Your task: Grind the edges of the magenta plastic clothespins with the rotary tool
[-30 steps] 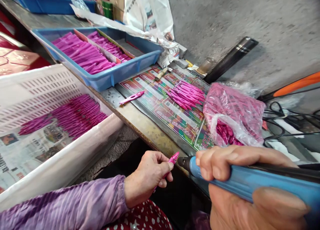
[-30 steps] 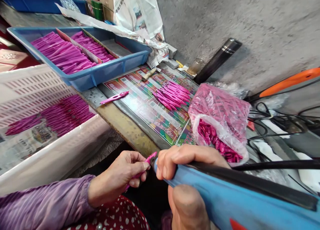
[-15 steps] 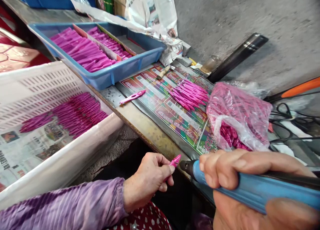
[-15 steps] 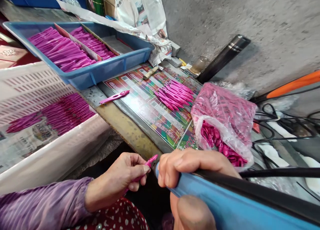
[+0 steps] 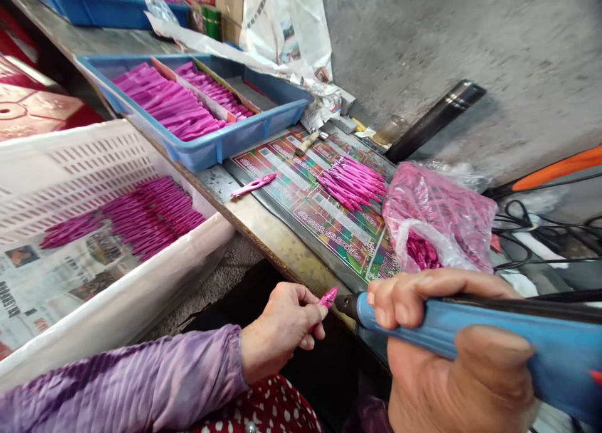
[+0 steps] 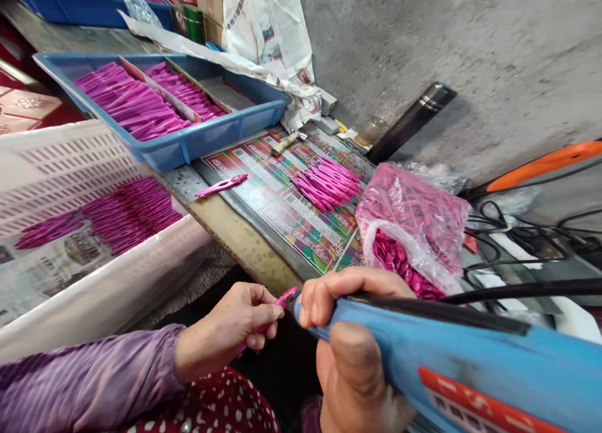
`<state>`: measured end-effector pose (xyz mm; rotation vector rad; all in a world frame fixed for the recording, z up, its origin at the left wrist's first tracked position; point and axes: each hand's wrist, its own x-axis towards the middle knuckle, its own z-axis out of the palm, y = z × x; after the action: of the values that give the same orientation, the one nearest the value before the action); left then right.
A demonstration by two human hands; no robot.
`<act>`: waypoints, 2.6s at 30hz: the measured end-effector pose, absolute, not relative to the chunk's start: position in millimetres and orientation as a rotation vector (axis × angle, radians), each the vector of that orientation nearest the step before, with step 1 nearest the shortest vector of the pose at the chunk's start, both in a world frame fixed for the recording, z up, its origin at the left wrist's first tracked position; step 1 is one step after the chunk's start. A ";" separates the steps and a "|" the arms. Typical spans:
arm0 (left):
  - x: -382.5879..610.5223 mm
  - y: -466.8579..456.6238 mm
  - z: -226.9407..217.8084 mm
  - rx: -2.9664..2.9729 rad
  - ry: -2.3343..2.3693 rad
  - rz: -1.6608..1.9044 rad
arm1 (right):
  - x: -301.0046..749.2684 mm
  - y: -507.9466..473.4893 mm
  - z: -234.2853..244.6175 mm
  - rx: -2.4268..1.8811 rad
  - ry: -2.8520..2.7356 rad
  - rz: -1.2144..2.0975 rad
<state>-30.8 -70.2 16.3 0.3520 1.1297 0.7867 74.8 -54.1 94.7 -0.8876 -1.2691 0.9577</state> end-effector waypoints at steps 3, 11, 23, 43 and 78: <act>-31.2 -70.5 15.8 0.394 1.152 0.764 | 80.6 -61.3 93.4 -0.858 -1.296 0.959; -59.6 -74.0 9.3 1.243 1.363 0.921 | 124.3 -57.9 72.6 -0.620 -1.295 0.951; -151.3 22.7 16.9 2.198 2.281 0.439 | 131.1 -45.5 73.3 -0.633 -1.298 0.827; -58.5 134.6 40.7 2.584 1.755 0.363 | 147.7 -39.2 56.4 -0.647 -1.265 0.928; -55.9 132.0 36.6 2.324 1.604 0.685 | 131.4 -6.9 48.2 -0.735 -1.038 0.655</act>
<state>-55.9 132.0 36.6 2.3243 1.6037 0.6853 131.4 -6.9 48.2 -0.7353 -1.0378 0.6550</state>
